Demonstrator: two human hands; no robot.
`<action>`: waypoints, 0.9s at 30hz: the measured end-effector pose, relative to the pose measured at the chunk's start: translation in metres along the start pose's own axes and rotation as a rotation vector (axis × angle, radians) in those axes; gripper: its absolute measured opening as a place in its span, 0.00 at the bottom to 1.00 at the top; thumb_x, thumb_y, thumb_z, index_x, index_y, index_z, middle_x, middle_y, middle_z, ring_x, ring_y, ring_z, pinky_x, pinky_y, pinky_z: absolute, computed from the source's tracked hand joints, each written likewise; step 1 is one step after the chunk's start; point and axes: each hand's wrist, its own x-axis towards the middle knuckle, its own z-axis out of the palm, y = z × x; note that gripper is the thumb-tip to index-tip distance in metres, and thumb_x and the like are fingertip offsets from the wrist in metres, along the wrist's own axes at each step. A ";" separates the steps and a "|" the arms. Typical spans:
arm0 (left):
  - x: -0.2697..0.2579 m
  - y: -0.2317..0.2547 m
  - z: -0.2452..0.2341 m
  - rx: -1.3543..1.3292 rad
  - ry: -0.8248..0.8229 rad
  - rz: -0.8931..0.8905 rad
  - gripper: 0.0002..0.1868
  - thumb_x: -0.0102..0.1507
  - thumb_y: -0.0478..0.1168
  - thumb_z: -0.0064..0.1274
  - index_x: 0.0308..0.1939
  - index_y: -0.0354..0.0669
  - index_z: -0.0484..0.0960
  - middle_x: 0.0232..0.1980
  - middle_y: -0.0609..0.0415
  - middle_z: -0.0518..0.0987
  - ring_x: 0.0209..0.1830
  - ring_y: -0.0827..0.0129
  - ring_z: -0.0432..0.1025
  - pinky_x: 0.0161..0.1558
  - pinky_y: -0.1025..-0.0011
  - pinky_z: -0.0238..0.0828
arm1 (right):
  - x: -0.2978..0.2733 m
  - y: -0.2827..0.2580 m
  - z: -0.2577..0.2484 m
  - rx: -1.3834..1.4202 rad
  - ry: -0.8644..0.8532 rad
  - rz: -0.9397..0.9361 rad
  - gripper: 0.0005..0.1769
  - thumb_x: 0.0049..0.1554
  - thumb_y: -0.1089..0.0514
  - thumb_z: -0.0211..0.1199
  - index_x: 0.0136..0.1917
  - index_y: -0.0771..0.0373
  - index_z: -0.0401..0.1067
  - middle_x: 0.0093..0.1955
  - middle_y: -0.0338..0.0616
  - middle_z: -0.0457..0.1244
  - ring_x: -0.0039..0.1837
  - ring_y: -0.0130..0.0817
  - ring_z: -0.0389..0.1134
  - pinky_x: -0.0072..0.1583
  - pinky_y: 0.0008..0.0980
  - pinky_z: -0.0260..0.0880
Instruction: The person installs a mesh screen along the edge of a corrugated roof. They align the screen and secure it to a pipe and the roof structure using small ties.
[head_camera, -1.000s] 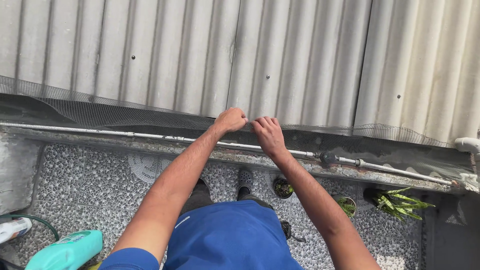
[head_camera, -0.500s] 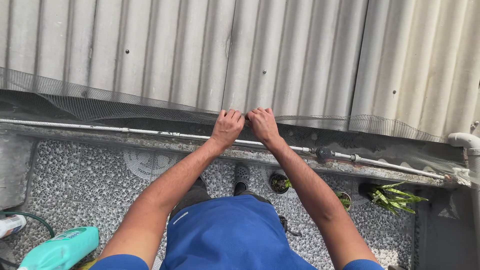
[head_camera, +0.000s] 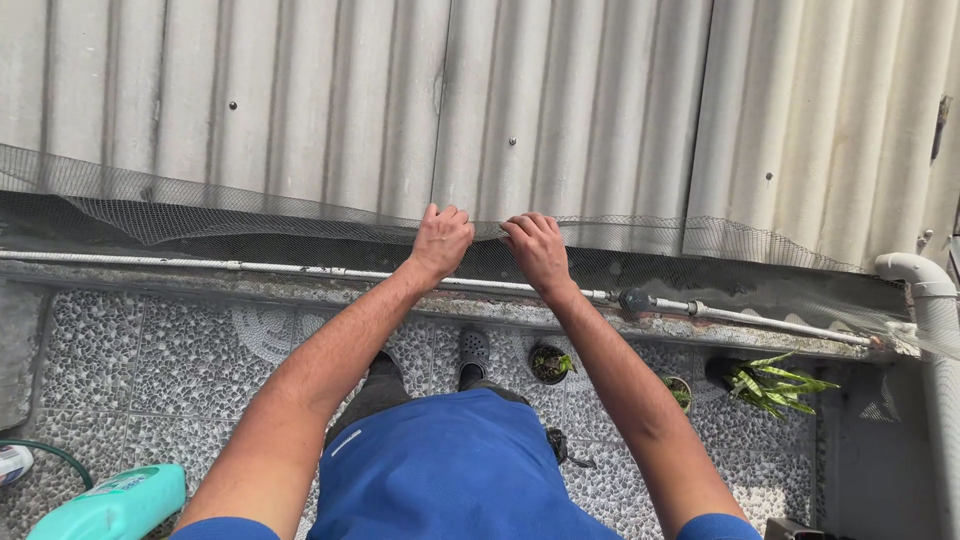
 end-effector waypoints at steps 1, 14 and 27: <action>0.000 -0.004 0.007 0.003 0.000 -0.002 0.04 0.56 0.41 0.60 0.27 0.50 0.81 0.29 0.58 0.76 0.37 0.63 0.71 0.42 0.61 0.60 | 0.004 0.003 0.000 0.002 0.001 -0.003 0.16 0.51 0.53 0.73 0.53 0.50 0.76 0.49 0.34 0.68 0.59 0.33 0.68 0.62 0.34 0.65; 0.001 -0.006 -0.003 0.006 -0.127 -0.004 0.11 0.52 0.49 0.67 0.32 0.52 0.83 0.35 0.59 0.77 0.44 0.64 0.71 0.46 0.60 0.62 | 0.032 0.006 -0.012 0.093 -0.380 0.122 0.06 0.54 0.50 0.69 0.45 0.46 0.74 0.41 0.31 0.68 0.54 0.32 0.69 0.59 0.36 0.62; 0.005 0.034 0.021 -0.015 0.122 -0.020 0.04 0.59 0.38 0.54 0.28 0.51 0.77 0.29 0.59 0.74 0.34 0.65 0.74 0.38 0.64 0.63 | 0.027 0.002 -0.007 0.001 -0.308 0.005 0.04 0.51 0.50 0.68 0.40 0.45 0.74 0.40 0.29 0.67 0.53 0.30 0.66 0.58 0.37 0.60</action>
